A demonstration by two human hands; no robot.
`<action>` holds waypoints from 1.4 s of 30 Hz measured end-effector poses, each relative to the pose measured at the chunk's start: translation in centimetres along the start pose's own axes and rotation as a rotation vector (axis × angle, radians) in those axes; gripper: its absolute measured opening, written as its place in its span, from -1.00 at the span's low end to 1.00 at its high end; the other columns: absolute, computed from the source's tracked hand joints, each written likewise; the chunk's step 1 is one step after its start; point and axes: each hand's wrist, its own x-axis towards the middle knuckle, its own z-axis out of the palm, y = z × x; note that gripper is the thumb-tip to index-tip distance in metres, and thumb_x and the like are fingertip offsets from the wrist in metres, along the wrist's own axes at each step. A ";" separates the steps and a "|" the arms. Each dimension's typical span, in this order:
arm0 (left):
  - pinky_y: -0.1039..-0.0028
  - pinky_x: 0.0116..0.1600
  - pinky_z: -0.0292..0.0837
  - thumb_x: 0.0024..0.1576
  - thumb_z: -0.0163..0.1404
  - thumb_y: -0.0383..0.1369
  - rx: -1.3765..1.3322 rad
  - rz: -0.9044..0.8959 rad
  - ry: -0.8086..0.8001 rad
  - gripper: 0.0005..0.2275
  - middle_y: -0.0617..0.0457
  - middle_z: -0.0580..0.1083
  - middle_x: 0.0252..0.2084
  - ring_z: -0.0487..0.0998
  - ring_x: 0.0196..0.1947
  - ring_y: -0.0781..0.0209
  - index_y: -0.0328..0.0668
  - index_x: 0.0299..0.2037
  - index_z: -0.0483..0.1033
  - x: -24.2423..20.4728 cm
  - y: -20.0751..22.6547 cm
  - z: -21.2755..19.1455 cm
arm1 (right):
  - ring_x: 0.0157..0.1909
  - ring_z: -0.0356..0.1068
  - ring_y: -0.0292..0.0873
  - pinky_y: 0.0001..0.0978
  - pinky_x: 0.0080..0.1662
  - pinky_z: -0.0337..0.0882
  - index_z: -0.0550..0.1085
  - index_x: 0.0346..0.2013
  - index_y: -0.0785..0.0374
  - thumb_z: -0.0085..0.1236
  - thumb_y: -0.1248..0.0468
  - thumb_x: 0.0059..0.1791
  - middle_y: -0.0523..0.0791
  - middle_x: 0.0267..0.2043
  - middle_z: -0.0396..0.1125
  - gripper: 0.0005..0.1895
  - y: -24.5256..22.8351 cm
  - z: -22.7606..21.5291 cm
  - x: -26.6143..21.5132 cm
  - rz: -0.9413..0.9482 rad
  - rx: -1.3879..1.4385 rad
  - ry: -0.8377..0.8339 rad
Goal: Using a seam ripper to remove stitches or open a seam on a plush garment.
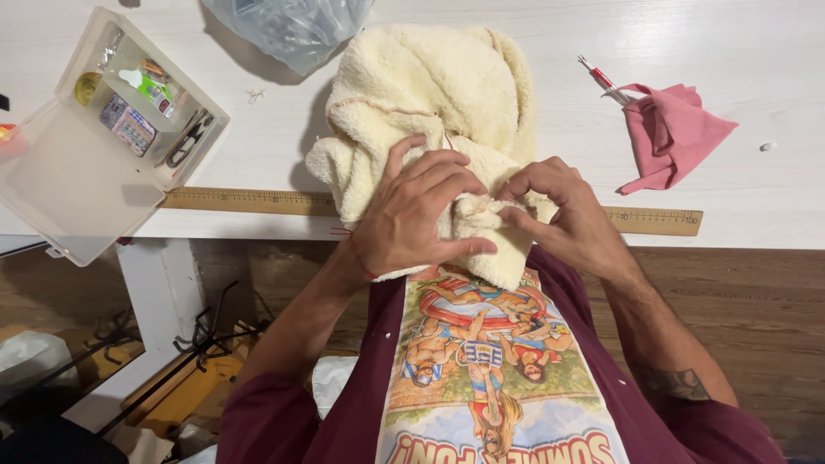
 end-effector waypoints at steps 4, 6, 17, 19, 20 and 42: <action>-0.03 0.43 -0.01 0.14 0.19 -0.09 0.105 0.015 0.024 -0.71 0.08 0.56 -0.07 0.44 0.22 0.16 -0.09 -0.12 0.57 -0.8 -1.3 1.5 | 0.07 0.35 -0.11 -0.19 0.12 0.33 0.55 -0.14 0.23 0.34 0.23 -0.06 -0.14 -0.06 0.49 -0.76 -0.5 -0.4 0.1 -0.043 -0.036 -0.033; -0.02 0.47 0.00 0.14 0.23 -0.14 0.069 0.013 0.009 -0.75 0.14 0.56 -0.07 0.44 0.26 0.17 -0.07 -0.13 0.57 -0.9 -1.5 1.4 | 0.11 0.35 -0.09 -0.16 0.13 0.33 0.57 -0.10 0.22 0.39 0.20 -0.11 -0.12 -0.02 0.48 -0.67 -0.9 -0.9 0.1 -0.074 -0.044 -0.046; -0.05 0.52 -0.08 0.08 0.25 -0.35 0.006 0.125 0.008 -0.86 0.22 0.55 -0.02 0.44 0.29 0.21 -0.02 -0.23 0.56 -1.3 -1.1 0.7 | 0.06 0.42 -0.13 -0.22 0.07 0.39 0.58 -0.23 0.18 0.41 0.22 -0.14 -0.18 -0.11 0.51 -0.76 1.0 -0.2 -0.7 -0.016 -0.092 0.025; -0.05 0.53 -0.08 0.07 0.25 -0.39 -0.003 0.133 -0.002 -0.86 0.23 0.54 -0.02 0.44 0.29 0.21 -0.02 -0.23 0.55 -1.4 -0.9 0.7 | 0.05 0.40 -0.12 -0.21 0.08 0.36 0.57 -0.22 0.19 0.39 0.23 -0.12 -0.18 -0.11 0.51 -0.77 0.8 -0.1 -0.7 -0.018 -0.114 0.029; -0.01 0.49 -0.02 0.07 0.24 -0.40 0.006 0.102 0.007 -0.83 0.21 0.53 -0.02 0.46 0.25 0.23 -0.04 -0.17 0.55 -1.4 -0.8 0.8 | 0.04 0.38 -0.12 -0.20 0.09 0.32 0.56 -0.20 0.19 0.36 0.22 -0.10 -0.17 -0.11 0.49 -0.77 0.6 -0.1 -0.8 -0.031 -0.129 0.034; -0.01 0.46 -0.01 0.08 0.31 -0.14 0.117 0.043 0.144 -0.75 0.16 0.51 0.15 0.36 0.31 0.15 -0.05 -0.37 0.54 -1.1 0.1 2.5 | -0.05 0.30 -0.13 -0.24 0.08 0.22 0.60 -0.12 0.13 0.42 0.14 -0.13 -0.22 -0.17 0.47 -0.67 0.4 0.3 -1.4 -0.196 -0.187 0.133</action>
